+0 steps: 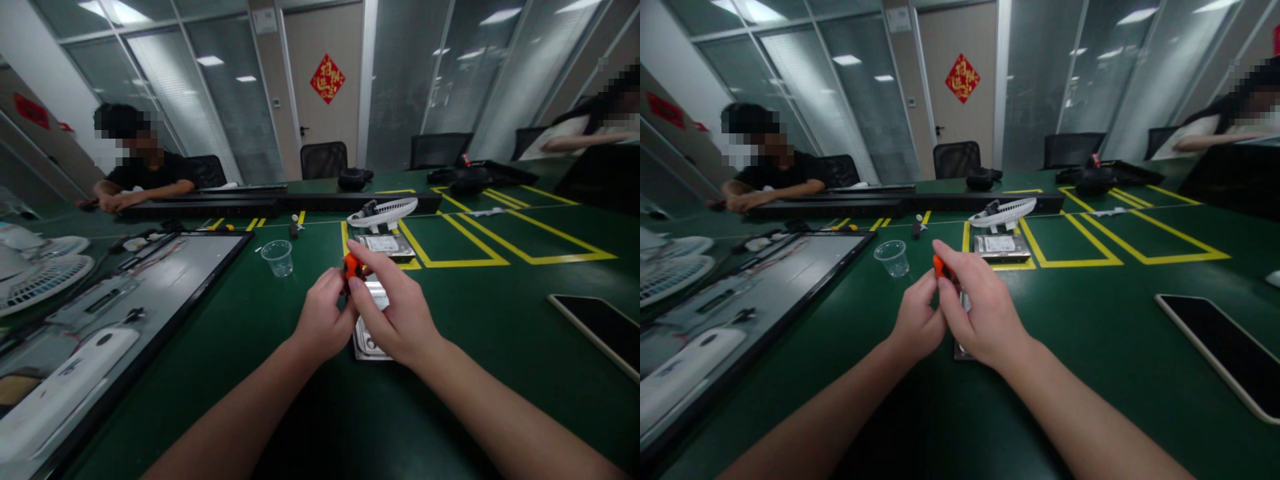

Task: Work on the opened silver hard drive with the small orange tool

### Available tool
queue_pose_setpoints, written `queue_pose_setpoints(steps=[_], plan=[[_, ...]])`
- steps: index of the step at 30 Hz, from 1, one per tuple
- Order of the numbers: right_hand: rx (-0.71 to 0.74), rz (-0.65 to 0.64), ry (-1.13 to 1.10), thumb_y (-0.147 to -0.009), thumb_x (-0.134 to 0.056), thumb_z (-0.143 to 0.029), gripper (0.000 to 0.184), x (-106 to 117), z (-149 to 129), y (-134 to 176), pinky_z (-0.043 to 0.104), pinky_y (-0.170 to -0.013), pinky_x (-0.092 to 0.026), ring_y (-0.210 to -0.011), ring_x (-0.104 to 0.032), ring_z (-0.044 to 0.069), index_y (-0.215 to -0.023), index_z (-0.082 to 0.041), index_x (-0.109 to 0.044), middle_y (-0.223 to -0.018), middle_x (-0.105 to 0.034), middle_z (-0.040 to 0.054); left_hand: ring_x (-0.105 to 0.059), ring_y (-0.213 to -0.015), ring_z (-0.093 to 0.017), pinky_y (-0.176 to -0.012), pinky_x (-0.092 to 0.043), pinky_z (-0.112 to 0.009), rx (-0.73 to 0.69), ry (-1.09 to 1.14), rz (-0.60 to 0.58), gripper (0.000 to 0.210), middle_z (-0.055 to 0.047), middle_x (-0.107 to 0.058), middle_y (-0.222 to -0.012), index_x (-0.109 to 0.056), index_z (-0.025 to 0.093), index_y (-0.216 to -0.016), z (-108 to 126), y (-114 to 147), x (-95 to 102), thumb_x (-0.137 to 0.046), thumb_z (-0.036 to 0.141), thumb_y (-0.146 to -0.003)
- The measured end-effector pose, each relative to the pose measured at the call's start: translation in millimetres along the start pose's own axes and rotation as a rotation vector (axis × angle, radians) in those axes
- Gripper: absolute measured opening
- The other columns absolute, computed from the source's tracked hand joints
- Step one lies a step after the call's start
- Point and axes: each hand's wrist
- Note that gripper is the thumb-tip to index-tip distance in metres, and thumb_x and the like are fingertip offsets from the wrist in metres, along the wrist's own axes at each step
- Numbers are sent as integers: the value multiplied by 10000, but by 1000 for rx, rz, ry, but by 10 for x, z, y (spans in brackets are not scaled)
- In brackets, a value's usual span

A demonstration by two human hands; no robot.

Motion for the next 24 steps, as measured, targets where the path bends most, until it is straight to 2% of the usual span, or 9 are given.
queue_pose_setpoints(steps=[6,11,17,24], plan=[[-8,12,12,-996,-554,-159,463,5,-2,-2,407,-959,-561,-1091,-665,229,-1455,-208,-525,-1246,-699,98,-621,-868,-207,-772,-495,-348,5,-18,12,88,-71,-664,-960,-606,188,-1006,16,1,-2,-526,225,-1009],[4,41,29,-974,-601,-156,448,-4,1,-10,421,-959,-561,-1070,-655,228,-1412,-224,-538,-1212,-688,87,-574,-775,-190,-693,-453,-325,11,-76,62,29,-34,-616,-863,-579,200,-922,16,-5,-3,-599,195,-942],[-4,56,59,-969,-653,-196,405,-12,28,-15,419,-906,-574,-1019,-652,230,-1358,-252,-554,-1136,-677,71,-582,-775,-193,-693,-454,-325,4,-114,91,89,-33,-628,-855,-582,202,-907,31,-16,-6,-652,247,-938],[0,65,58,-958,-660,-192,397,-14,19,-18,410,-908,-574,-1010,-651,225,-1341,-232,-564,-1116,-678,70,-610,-822,-201,-730,-483,-331,-38,-86,79,23,-49,-649,-892,-616,190,-926,-16,-1,-11,-623,171,-937]])
Point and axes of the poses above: each hand's wrist, its own y-axis away from the middle knuckle, its own x-axis out of the back of the hand, z = x × y
